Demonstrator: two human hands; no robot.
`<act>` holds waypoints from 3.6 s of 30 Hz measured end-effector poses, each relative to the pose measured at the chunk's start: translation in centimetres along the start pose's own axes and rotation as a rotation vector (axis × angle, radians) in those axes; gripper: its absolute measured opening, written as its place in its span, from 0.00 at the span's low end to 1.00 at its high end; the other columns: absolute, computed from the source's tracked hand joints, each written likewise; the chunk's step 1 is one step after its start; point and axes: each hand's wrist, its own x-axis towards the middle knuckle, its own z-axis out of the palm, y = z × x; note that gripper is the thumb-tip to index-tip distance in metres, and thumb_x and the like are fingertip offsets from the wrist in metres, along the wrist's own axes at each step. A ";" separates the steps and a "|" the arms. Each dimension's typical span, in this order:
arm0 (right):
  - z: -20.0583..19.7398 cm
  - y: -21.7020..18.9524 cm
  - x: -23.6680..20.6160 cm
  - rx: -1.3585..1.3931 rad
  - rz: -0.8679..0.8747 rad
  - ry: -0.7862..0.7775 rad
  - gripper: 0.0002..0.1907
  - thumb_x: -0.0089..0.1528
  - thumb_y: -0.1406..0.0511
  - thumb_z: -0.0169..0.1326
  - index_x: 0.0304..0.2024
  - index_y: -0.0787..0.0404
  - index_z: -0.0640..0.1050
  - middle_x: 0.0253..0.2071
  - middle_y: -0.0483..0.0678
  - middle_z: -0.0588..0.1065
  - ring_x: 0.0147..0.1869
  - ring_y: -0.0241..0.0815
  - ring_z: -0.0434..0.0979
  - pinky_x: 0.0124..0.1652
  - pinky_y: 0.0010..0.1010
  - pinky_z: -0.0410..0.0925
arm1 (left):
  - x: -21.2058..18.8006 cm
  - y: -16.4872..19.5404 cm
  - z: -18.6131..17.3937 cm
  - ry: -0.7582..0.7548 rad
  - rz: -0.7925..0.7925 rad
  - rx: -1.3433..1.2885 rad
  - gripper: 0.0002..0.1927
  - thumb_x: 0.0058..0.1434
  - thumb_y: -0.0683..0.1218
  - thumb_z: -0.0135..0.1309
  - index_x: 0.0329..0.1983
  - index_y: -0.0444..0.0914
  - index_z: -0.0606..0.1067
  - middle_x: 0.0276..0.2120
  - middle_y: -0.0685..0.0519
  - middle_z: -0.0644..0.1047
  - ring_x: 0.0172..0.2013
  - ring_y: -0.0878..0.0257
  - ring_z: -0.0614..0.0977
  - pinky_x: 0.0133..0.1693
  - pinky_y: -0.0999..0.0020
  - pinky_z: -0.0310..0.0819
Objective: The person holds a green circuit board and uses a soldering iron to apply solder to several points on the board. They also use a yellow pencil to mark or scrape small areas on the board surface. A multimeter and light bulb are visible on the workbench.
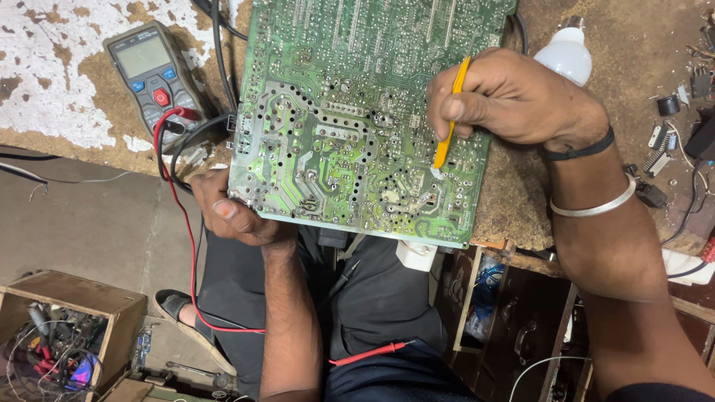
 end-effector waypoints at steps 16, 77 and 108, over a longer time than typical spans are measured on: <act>0.1 0.2 0.7 0.157 -0.210 0.253 0.24 0.79 0.50 0.35 0.50 0.63 0.71 0.37 0.49 0.71 0.36 0.35 0.71 0.32 0.21 0.68 | -0.1 0.0 0.2 0.008 -0.034 -0.024 0.36 0.76 0.64 0.27 0.33 0.30 0.72 0.31 0.47 0.66 0.35 0.55 0.68 0.38 0.59 0.62; -1.5 0.2 0.1 -0.089 -0.013 0.024 0.12 0.57 0.64 0.67 0.40 0.62 0.83 0.37 0.47 0.82 0.38 0.35 0.82 0.37 0.26 0.73 | -0.3 0.0 0.9 0.010 -0.019 -0.006 0.39 0.76 0.65 0.26 0.33 0.29 0.73 0.31 0.46 0.67 0.36 0.55 0.68 0.40 0.59 0.62; -0.6 -0.5 -1.1 -0.046 0.042 0.105 0.17 0.60 0.55 0.66 0.46 0.58 0.83 0.35 0.40 0.81 0.33 0.28 0.74 0.31 0.24 0.67 | -0.7 -2.8 1.9 0.249 0.195 0.181 0.25 0.78 0.56 0.32 0.35 0.32 0.67 0.28 0.53 0.74 0.30 0.62 0.76 0.35 0.67 0.70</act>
